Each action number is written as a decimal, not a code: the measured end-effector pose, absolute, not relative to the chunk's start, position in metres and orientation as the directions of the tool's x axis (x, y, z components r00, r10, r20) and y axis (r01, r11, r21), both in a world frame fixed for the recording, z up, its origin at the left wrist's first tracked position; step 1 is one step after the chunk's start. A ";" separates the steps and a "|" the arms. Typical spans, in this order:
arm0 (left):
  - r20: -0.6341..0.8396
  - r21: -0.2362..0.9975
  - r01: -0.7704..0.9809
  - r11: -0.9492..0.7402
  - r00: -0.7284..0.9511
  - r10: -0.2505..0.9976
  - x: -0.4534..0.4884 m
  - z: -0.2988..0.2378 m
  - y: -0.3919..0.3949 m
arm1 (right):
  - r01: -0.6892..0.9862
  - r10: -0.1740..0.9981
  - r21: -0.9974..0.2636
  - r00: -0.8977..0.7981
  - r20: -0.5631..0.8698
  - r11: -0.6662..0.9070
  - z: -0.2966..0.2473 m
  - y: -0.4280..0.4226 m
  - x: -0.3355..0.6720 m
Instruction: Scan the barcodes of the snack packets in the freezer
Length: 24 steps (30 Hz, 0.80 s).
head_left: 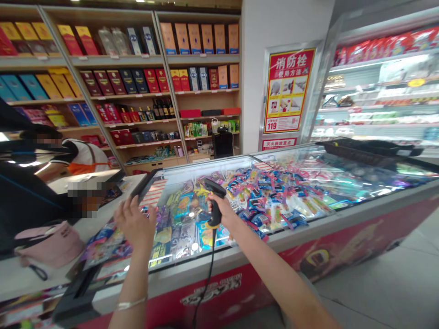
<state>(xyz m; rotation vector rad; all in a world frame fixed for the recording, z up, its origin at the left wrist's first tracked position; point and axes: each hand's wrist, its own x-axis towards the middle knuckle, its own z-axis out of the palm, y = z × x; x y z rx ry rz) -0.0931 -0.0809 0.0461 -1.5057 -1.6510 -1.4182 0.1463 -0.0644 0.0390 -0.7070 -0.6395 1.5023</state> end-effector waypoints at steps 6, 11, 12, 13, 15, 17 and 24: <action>0.866 0.347 0.803 -0.484 -0.077 0.493 0.044 0.070 -0.037 | -0.621 0.973 -0.779 0.223 -0.063 0.092 0.054 -0.080 0.264; 0.771 0.369 0.737 -0.566 0.097 0.629 0.121 0.043 -0.008 | -0.614 0.960 -0.786 0.255 -0.114 0.070 0.039 -0.089 0.323; 0.741 0.379 0.728 -0.571 0.130 0.659 0.131 0.035 -0.002 | -0.621 0.960 -0.781 0.249 -0.126 0.058 0.034 -0.089 0.330; 0.709 0.388 0.720 -0.576 0.166 0.685 0.139 0.026 0.003 | -0.630 0.962 -0.775 0.237 -0.136 0.046 0.029 -0.088 0.336; 0.644 0.394 0.707 -0.588 0.244 0.725 0.151 0.009 0.013 | -0.645 0.969 -0.764 0.188 -0.160 -0.001 0.019 -0.085 0.343; 0.594 0.373 0.702 -0.607 0.322 0.737 0.156 -0.007 0.021 | -0.655 0.976 -0.755 0.137 -0.168 -0.038 0.010 -0.082 0.346; 0.521 0.295 0.731 -0.615 0.417 0.745 0.157 -0.033 0.032 | -0.655 0.985 -0.756 0.129 -0.119 -0.005 -0.002 -0.080 0.346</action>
